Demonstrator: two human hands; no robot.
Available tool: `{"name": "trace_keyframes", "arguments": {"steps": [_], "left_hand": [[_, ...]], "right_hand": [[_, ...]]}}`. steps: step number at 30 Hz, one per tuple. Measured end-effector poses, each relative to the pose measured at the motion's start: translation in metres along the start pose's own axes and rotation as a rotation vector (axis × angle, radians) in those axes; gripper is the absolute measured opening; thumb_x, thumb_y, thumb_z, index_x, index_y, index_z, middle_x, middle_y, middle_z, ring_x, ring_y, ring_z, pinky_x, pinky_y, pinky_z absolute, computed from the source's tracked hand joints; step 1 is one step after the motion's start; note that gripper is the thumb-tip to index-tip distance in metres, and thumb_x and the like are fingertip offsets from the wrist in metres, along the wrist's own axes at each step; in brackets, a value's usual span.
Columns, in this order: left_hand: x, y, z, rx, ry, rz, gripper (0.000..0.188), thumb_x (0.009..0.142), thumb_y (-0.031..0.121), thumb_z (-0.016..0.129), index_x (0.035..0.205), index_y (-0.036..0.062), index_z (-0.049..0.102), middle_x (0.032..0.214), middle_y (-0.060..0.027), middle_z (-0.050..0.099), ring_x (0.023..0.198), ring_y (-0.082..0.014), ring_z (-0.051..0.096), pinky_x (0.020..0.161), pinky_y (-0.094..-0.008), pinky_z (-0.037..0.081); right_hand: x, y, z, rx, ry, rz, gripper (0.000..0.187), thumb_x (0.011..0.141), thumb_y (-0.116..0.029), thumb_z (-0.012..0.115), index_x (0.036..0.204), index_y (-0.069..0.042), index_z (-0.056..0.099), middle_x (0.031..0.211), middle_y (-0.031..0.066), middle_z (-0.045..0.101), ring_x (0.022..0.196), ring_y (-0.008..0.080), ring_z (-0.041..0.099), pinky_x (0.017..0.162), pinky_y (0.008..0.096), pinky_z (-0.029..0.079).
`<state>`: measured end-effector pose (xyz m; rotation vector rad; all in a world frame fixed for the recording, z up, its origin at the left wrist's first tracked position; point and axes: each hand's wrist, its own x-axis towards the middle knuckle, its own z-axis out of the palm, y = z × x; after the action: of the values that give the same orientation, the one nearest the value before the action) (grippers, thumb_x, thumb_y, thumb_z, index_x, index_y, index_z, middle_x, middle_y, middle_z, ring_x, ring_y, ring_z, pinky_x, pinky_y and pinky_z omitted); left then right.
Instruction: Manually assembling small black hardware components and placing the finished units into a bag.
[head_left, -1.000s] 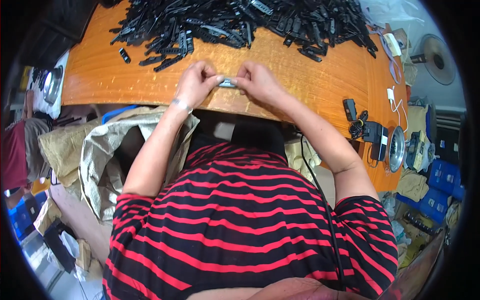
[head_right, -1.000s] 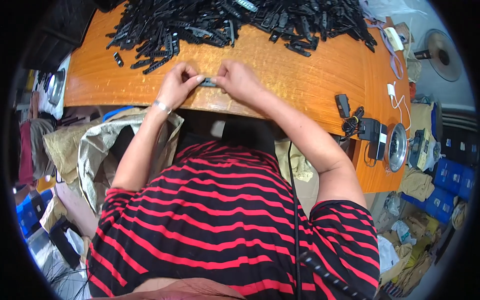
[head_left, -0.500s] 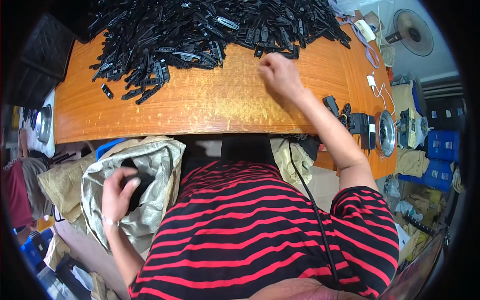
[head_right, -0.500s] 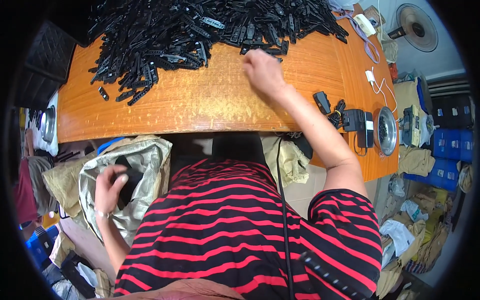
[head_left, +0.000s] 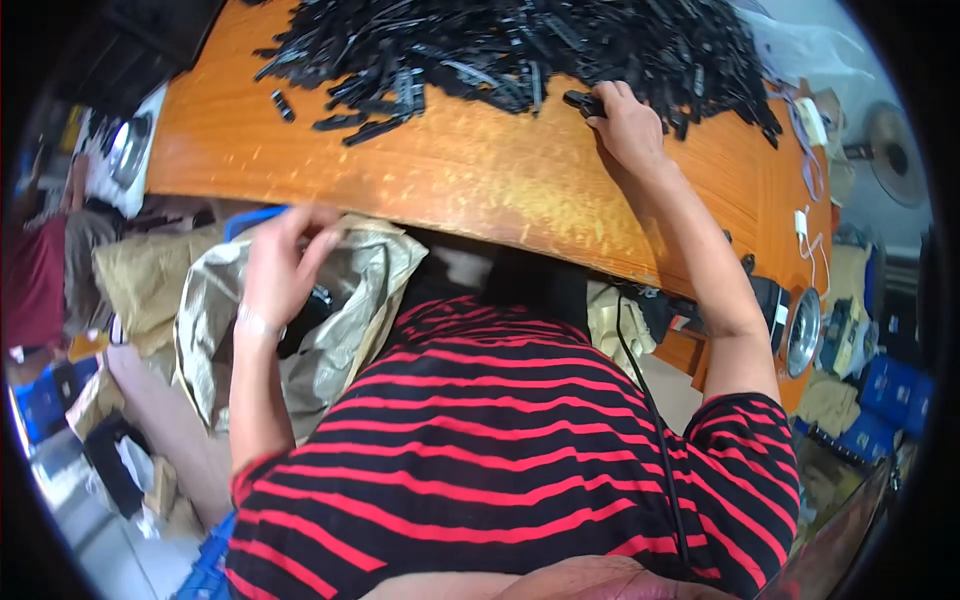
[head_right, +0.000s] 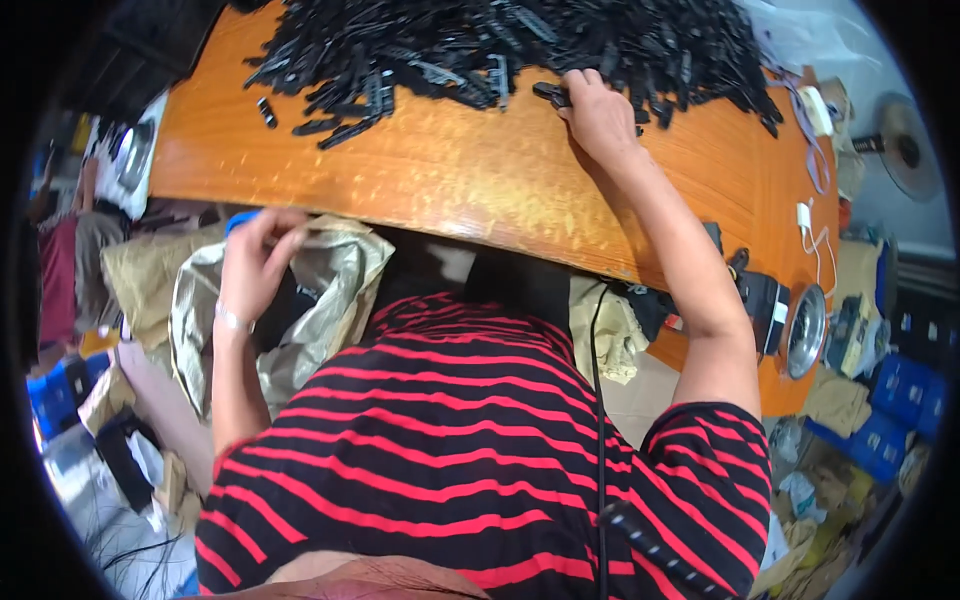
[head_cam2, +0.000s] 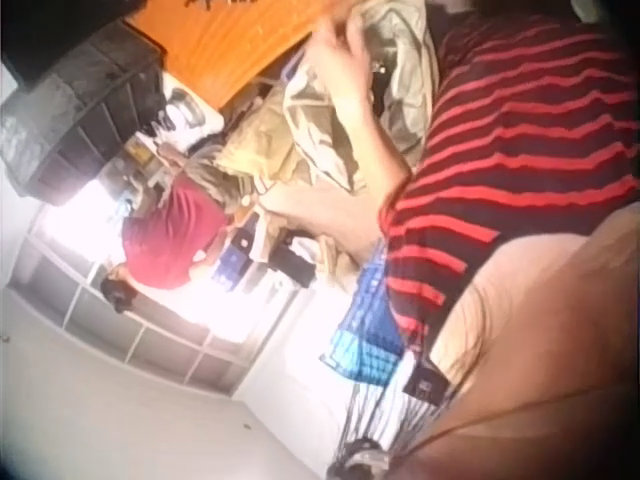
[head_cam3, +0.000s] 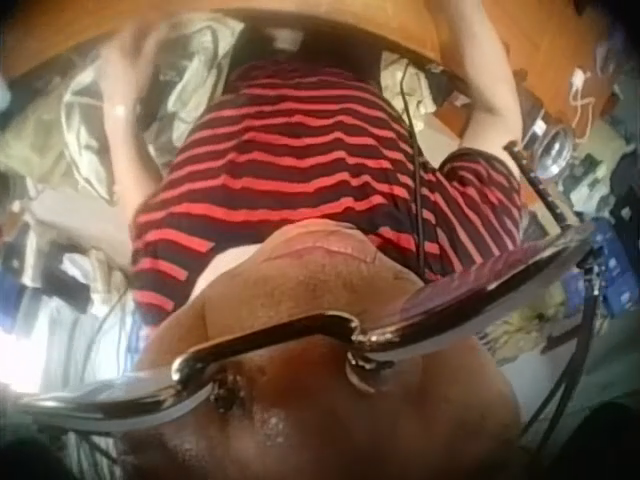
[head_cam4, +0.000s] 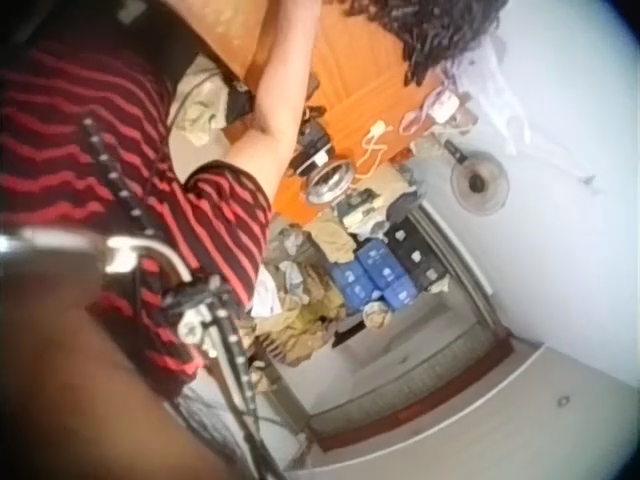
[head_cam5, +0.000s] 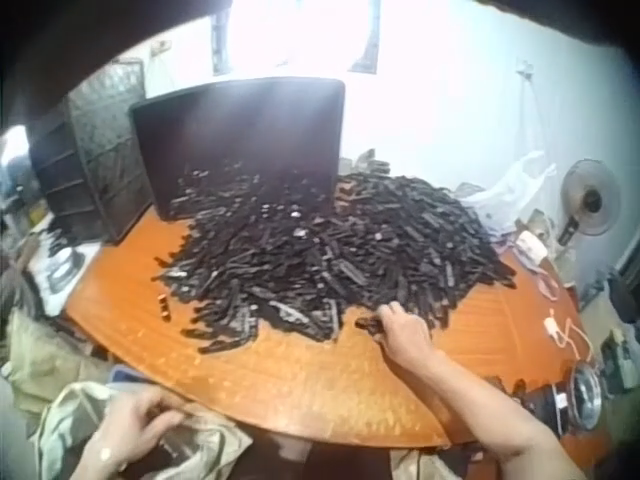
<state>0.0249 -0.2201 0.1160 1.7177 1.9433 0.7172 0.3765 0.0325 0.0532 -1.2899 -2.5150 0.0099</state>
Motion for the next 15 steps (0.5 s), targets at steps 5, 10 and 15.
{"name": "trace_keyframes", "arguments": {"steps": [5, 10, 15], "left_hand": [[0.072, 0.001, 0.018, 0.244, 0.086, 0.058, 0.018, 0.08, 0.015, 0.066, 0.095, 0.0049, 0.063, 0.09, -0.0132, 0.063, 0.086, -0.0331, 0.061, 0.074, -0.0403, 0.049], [0.108, -0.024, 0.049, 0.415, 0.176, 0.14, 0.02, 0.077, 0.015, 0.069, 0.095, 0.0068, 0.063, 0.095, -0.0124, 0.062, 0.092, -0.033, 0.06, 0.077, -0.041, 0.049], [0.112, -0.022, 0.06, 0.419, 0.194, 0.074, 0.02, 0.077, 0.013, 0.069, 0.094, 0.0053, 0.062, 0.095, -0.0113, 0.062, 0.09, -0.0325, 0.06, 0.075, -0.0401, 0.048]], "right_hand": [[0.008, -0.023, 0.003, 0.114, -0.026, 0.078, 0.032, 0.073, -0.015, 0.076, 0.095, -0.006, 0.054, 0.089, 0.0135, 0.061, 0.084, 0.0357, 0.061, 0.07, 0.0429, 0.047], [0.009, -0.032, -0.002, 0.205, -0.05, 0.19, 0.029, 0.075, -0.017, 0.077, 0.086, -0.003, 0.055, 0.074, 0.0148, 0.061, 0.073, 0.0313, 0.062, 0.063, 0.0392, 0.046], [-0.009, -0.067, -0.014, 0.49, -0.044, 0.187, 0.024, 0.08, -0.019, 0.073, 0.089, -0.002, 0.059, 0.071, 0.0085, 0.06, 0.062, 0.0181, 0.057, 0.059, 0.0301, 0.047]]}}
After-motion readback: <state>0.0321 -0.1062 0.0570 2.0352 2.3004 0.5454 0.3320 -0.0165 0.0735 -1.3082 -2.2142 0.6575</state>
